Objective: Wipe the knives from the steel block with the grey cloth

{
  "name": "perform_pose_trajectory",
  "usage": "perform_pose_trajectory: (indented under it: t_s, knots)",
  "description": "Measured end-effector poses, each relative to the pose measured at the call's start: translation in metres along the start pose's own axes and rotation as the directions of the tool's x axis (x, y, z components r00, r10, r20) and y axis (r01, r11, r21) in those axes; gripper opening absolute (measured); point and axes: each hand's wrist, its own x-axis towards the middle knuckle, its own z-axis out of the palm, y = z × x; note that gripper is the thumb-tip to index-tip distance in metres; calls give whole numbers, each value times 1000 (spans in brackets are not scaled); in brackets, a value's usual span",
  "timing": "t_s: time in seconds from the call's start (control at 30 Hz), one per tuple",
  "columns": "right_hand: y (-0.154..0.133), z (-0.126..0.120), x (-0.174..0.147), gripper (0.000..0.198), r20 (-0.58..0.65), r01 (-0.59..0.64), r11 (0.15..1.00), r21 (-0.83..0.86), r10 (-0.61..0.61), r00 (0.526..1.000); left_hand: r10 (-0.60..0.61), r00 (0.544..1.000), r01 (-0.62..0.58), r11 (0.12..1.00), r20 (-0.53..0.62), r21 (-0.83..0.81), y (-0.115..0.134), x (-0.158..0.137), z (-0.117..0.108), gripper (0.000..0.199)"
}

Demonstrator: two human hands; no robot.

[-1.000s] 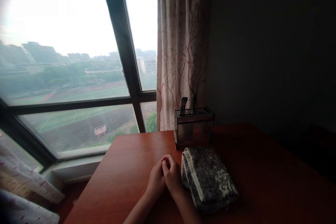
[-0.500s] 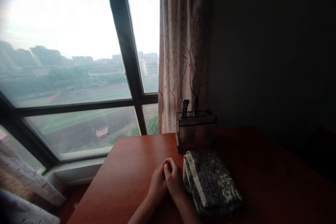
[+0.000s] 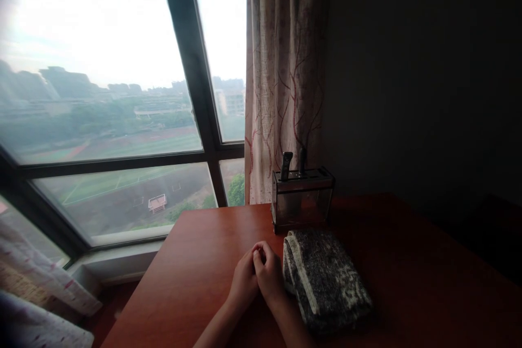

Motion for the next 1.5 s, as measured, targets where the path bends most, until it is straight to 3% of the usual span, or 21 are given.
perform_pose_trajectory:
  t_s: [0.5,0.67,0.77,0.87,1.03,1.13,1.27,1.5]
  knots:
    - [-1,-2,-1,17,7,10,999,-37,-10,1000,7,1000,-7,1000,10,14,-3,-1,1,28]
    - [-23,-15,-16,20,83,56,980,-191,-40,996,32,999,-33,999,27,14,-2,-4,1,17]
    - [-35,-45,-21,24,131,112,957,-266,-79,988,32,999,-32,999,22,35,-2,-5,2,16]
    - [-34,-97,-13,26,90,126,934,-333,-102,991,41,999,-41,998,10,44,-2,-6,2,21]
    - [4,-195,11,22,-78,40,918,-396,-77,994,46,999,-47,998,24,44,0,-5,0,23]
    - [32,-225,15,30,-82,4,913,-408,-41,996,44,999,-45,998,20,41,1,-5,1,23]
    - [58,-219,7,35,-54,5,896,-444,-32,998,50,999,-50,998,2,50,0,-6,2,24]
    - [54,-164,-8,37,-32,70,860,-505,-100,994,12,999,-13,999,33,36,8,-10,-2,22]
